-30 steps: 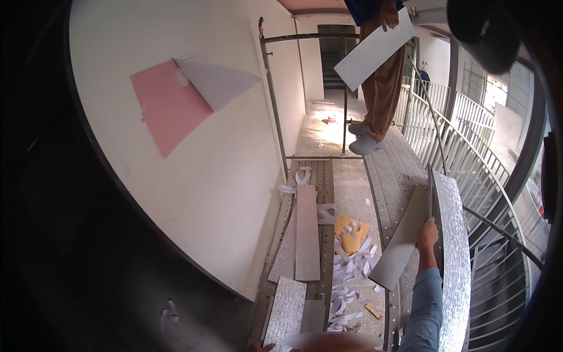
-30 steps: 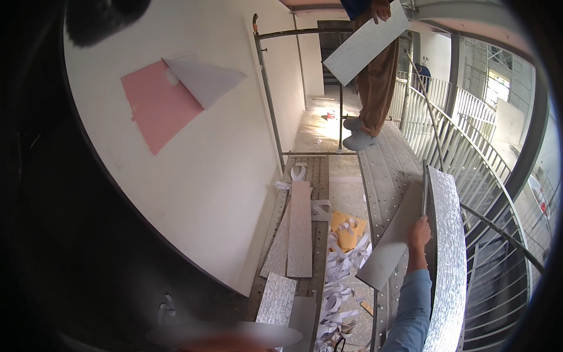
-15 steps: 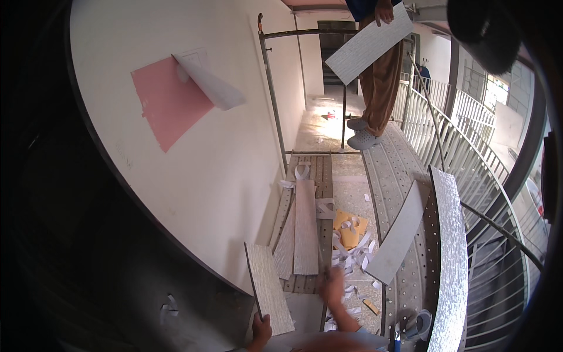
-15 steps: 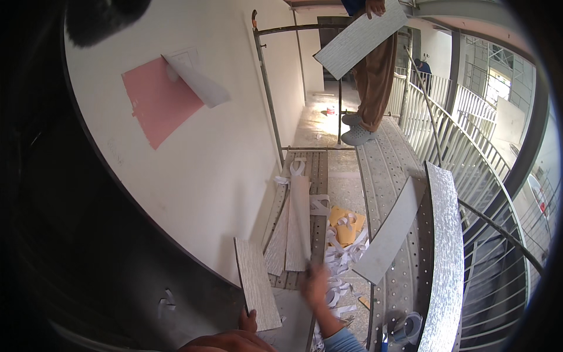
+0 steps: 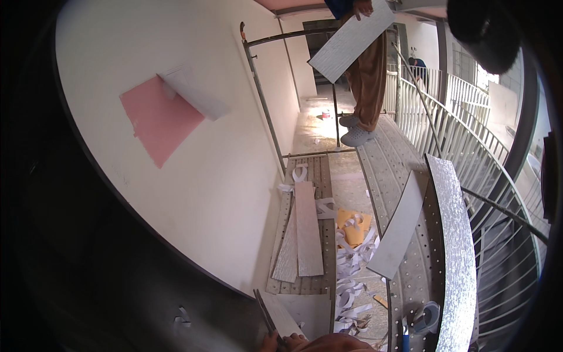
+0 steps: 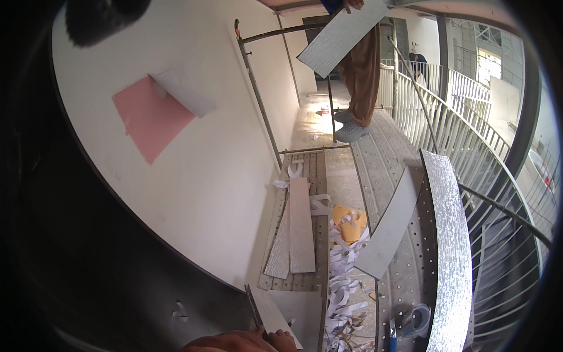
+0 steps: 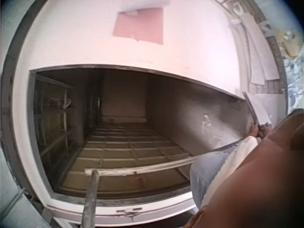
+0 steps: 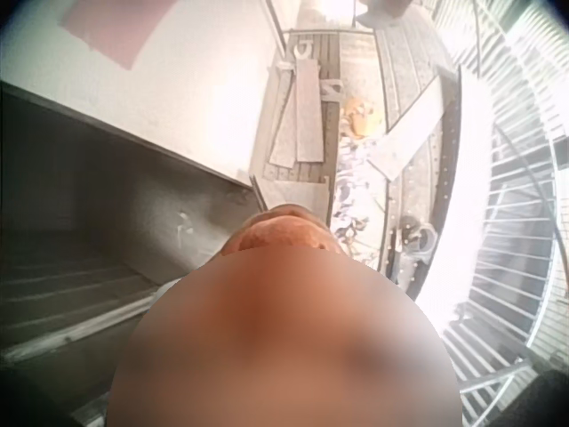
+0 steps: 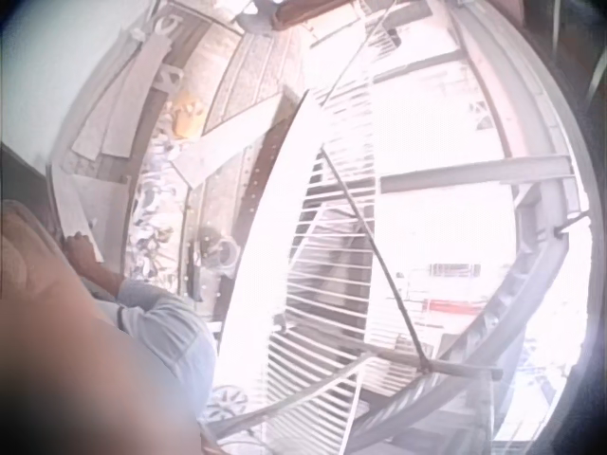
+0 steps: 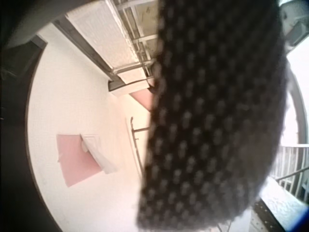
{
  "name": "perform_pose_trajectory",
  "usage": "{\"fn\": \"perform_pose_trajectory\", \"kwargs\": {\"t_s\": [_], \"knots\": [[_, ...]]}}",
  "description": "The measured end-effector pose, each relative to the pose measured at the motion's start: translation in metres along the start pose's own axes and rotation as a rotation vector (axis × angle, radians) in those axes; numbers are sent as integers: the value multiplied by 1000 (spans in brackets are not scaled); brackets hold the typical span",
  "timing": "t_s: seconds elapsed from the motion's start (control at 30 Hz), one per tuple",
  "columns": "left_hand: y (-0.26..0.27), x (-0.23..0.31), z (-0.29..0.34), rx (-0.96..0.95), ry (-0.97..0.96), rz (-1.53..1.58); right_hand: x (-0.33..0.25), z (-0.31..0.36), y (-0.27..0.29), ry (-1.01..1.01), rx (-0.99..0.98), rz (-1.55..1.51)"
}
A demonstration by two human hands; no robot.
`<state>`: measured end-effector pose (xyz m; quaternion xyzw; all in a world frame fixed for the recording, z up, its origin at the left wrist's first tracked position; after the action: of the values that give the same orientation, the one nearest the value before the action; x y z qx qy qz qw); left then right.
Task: The person cuts a silver foil-backed insulation sheet on a scaffold platform using a utility knife, then cuts a piece of cardboard. The person handles both materials and places the cut pieces on the scaffold.
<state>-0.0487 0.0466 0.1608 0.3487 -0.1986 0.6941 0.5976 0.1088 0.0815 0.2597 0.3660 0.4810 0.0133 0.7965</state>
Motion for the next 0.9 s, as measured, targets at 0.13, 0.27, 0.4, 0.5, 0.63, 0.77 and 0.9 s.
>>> {"fn": "perform_pose_trajectory", "kwargs": {"t_s": [0.13, 0.27, 0.4, 0.5, 0.63, 0.77, 0.9], "knots": [[13, -7, -11, -17, -19, -39, 2, 2, 13, -165, -52, -359], [28, -4, -17, -21, -24, -87, 71, -22, -20, -335, 103, -516], [22, -1, -26, -36, -15, -155, 150, -59, -92, -438, 167, -729], [11, -3, -34, -52, -2, -202, 176, -69, -121, -433, 189, -968], [6, -8, -49, -58, 7, -269, 174, -61, -115, -445, 220, -981], [7, -11, -63, -55, 19, -317, 167, -53, -102, -437, 233, -998], [8, -13, -70, -41, 26, -354, 174, -54, -112, -430, 242, -1005]]}}
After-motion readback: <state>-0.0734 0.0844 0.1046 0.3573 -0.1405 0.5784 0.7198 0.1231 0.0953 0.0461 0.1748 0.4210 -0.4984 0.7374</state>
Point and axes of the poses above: each hand's wrist, its own z-axis away from the middle knuckle, its own y-axis out of the back of the hand, x = y × z, the point moved 1 cm from there along -z, towards the middle knuckle, and after that the axes turned 13 degrees about -x, right-handed, at the moved point
